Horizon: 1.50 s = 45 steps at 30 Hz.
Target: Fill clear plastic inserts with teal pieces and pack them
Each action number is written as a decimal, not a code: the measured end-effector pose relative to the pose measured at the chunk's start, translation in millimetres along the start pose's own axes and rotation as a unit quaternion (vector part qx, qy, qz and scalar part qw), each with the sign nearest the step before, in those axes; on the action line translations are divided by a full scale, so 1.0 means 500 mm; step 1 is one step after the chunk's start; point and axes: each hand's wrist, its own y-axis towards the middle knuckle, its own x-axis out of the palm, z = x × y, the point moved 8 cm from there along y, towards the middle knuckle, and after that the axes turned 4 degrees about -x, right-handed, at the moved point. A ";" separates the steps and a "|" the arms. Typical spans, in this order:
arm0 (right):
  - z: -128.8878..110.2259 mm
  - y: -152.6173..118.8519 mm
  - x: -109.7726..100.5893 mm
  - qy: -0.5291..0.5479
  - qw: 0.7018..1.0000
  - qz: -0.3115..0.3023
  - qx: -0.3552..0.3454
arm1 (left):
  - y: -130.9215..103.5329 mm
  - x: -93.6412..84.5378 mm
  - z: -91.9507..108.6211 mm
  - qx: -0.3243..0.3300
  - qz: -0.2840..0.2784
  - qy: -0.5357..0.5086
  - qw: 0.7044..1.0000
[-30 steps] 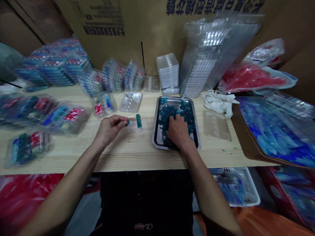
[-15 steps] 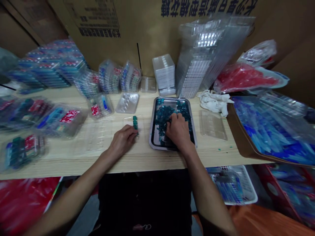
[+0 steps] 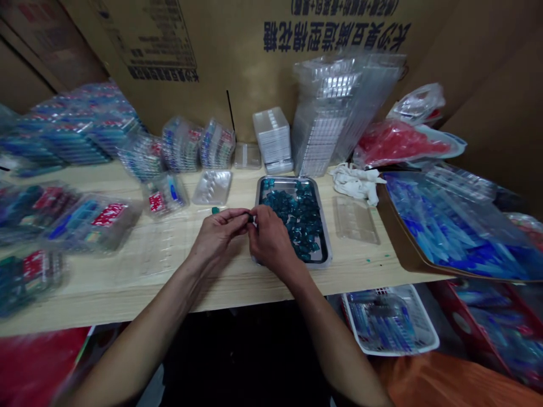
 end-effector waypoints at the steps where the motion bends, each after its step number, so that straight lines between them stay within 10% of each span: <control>1: 0.005 0.001 -0.001 0.025 1.000 0.006 0.008 | 0.001 0.001 0.000 -0.007 -0.008 -0.016 1.000; 10: 0.071 0.020 0.008 0.250 0.967 -0.014 0.058 | 0.026 0.017 0.014 0.068 -0.063 0.044 0.995; 16: 0.145 -0.002 -0.093 -0.104 0.975 0.068 0.183 | 0.048 0.027 -0.024 -0.040 -0.031 -0.017 0.999; 19: 0.108 -0.016 -0.091 -0.157 0.979 0.035 0.126 | 0.043 0.033 -0.034 -0.107 -0.028 -0.097 0.989; 23: 0.013 -0.036 -0.035 -0.057 0.998 0.019 -0.004 | 0.035 0.032 -0.024 -0.105 -0.010 -0.151 0.983; 29: -0.013 -0.045 0.005 0.090 0.995 0.041 0.004 | 0.022 0.000 -0.012 -0.036 0.029 -0.155 0.987; 37: 0.019 -0.010 0.071 0.492 0.851 -0.059 0.173 | -0.035 -0.066 0.074 0.131 0.063 0.081 0.986; 45: -0.015 -0.017 0.060 0.111 0.993 -0.039 -0.001 | -0.099 -0.180 0.100 0.205 0.105 0.381 0.895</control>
